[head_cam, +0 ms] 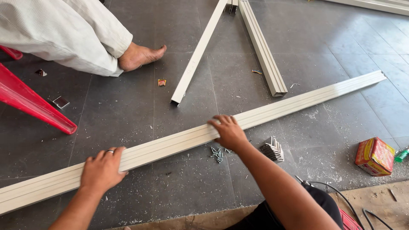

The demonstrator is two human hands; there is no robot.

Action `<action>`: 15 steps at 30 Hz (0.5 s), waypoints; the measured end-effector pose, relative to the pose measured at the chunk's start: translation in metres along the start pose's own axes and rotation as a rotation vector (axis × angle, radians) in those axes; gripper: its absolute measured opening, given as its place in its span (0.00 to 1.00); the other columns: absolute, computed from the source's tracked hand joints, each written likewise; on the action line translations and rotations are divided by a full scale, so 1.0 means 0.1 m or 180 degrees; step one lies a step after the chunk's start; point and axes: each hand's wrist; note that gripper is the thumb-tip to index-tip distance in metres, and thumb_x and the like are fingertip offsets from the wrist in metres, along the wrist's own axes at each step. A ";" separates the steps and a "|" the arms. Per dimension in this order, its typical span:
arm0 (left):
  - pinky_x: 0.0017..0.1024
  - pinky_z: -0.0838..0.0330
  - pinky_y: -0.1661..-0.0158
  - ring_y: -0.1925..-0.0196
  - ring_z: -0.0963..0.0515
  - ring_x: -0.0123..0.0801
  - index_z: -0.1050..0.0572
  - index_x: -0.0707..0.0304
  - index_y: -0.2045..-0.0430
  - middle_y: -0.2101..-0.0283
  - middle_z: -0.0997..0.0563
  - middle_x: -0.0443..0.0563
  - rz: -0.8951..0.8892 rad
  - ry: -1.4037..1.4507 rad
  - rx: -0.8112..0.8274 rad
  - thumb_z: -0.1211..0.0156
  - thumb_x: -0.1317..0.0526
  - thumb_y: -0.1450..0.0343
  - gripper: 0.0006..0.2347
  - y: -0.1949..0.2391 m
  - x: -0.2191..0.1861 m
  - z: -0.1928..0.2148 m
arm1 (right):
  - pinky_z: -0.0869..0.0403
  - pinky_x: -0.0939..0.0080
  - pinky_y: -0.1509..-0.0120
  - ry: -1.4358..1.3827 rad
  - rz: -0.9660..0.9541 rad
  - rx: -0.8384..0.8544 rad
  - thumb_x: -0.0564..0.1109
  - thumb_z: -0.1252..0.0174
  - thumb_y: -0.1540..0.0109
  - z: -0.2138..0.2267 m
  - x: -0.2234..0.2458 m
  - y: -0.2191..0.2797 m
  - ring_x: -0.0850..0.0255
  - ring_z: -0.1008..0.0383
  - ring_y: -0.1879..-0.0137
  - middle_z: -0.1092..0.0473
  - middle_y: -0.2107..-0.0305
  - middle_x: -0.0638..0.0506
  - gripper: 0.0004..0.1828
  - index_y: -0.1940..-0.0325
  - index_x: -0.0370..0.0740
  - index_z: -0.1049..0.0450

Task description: The person sits on the floor and assembles metal frame components. They handle metal corner brackets and screws, then use a power drill to fasten a bracket onto a long metal profile.

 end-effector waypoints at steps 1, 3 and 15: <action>0.43 0.29 0.40 0.33 0.29 0.31 0.41 0.45 0.34 0.35 0.30 0.41 -0.0005 -0.0002 0.0067 0.29 0.42 0.38 0.37 -0.01 -0.07 0.00 | 0.44 0.42 0.25 -0.0145 -0.0116 -0.0291 0.51 0.29 0.46 -0.06 -0.10 0.12 0.49 0.41 0.28 0.38 0.35 0.49 0.38 0.33 0.53 0.35; 0.42 0.29 0.39 0.33 0.29 0.31 0.41 0.45 0.33 0.35 0.29 0.40 -0.0027 0.0003 0.0193 0.30 0.42 0.36 0.37 -0.02 -0.18 0.01 | 0.34 0.48 0.30 -0.0469 -0.0385 -0.0777 0.49 0.34 0.41 -0.21 -0.28 0.42 0.49 0.35 0.32 0.34 0.40 0.48 0.26 0.38 0.49 0.29; 0.38 0.21 0.46 0.33 0.27 0.34 0.40 0.48 0.32 0.33 0.30 0.41 0.0038 0.0209 -0.0170 0.31 0.44 0.37 0.37 -0.22 -0.60 -0.09 | 0.30 0.44 0.33 -0.0317 -0.0882 -0.1249 0.47 0.34 0.43 -0.14 -0.97 0.99 0.42 0.28 0.38 0.30 0.45 0.47 0.19 0.48 0.52 0.22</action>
Point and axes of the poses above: each hand's wrist, its own y-axis away from the middle knuckle, its own z-axis out of the back of the hand, x = y × z
